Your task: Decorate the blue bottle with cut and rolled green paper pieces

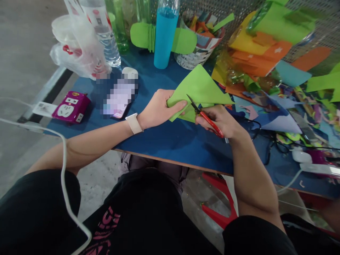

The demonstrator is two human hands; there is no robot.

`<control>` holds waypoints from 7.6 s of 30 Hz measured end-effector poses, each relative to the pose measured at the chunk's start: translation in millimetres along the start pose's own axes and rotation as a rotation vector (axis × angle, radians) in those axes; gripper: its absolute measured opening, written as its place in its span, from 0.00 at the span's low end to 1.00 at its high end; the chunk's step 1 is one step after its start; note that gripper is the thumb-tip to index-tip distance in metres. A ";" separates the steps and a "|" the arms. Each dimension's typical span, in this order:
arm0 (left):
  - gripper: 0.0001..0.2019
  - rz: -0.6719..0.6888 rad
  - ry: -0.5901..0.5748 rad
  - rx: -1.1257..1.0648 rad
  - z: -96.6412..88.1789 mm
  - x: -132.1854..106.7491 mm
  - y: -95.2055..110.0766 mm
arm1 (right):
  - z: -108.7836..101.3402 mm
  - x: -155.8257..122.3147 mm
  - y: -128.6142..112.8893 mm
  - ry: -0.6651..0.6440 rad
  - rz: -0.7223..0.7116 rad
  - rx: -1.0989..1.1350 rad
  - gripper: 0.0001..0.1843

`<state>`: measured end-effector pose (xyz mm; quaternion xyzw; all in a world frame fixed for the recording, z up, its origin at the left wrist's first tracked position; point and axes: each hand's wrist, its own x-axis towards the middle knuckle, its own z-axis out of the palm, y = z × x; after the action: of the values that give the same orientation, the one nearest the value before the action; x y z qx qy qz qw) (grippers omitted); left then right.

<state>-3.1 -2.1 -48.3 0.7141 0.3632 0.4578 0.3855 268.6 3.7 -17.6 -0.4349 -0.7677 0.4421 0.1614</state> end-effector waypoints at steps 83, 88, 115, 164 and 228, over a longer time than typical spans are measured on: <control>0.24 -0.110 -0.027 -0.036 -5.9 2.5 4.4 | 4.2 -0.1 -4.4 0.053 -0.005 -0.013 0.43; 0.21 -0.092 -0.059 -0.042 -4.7 2.2 3.3 | 8.5 1.5 -5.2 0.043 0.004 0.031 0.42; 0.22 -0.099 -0.082 -0.071 -4.2 1.3 1.7 | 13.2 2.5 -8.3 0.070 0.013 0.114 0.39; 0.35 -0.005 -0.191 -0.110 -6.8 1.4 4.5 | 14.5 5.1 -5.0 0.056 -0.055 0.179 0.35; 0.24 -0.024 -0.209 -0.042 -7.1 1.9 7.8 | 11.4 4.3 -6.4 0.069 -0.055 0.055 0.43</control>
<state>-7.8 -2.3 -38.7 0.7453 0.3198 0.3837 0.4416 255.6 -0.4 -19.3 -0.4238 -0.7611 0.4431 0.2116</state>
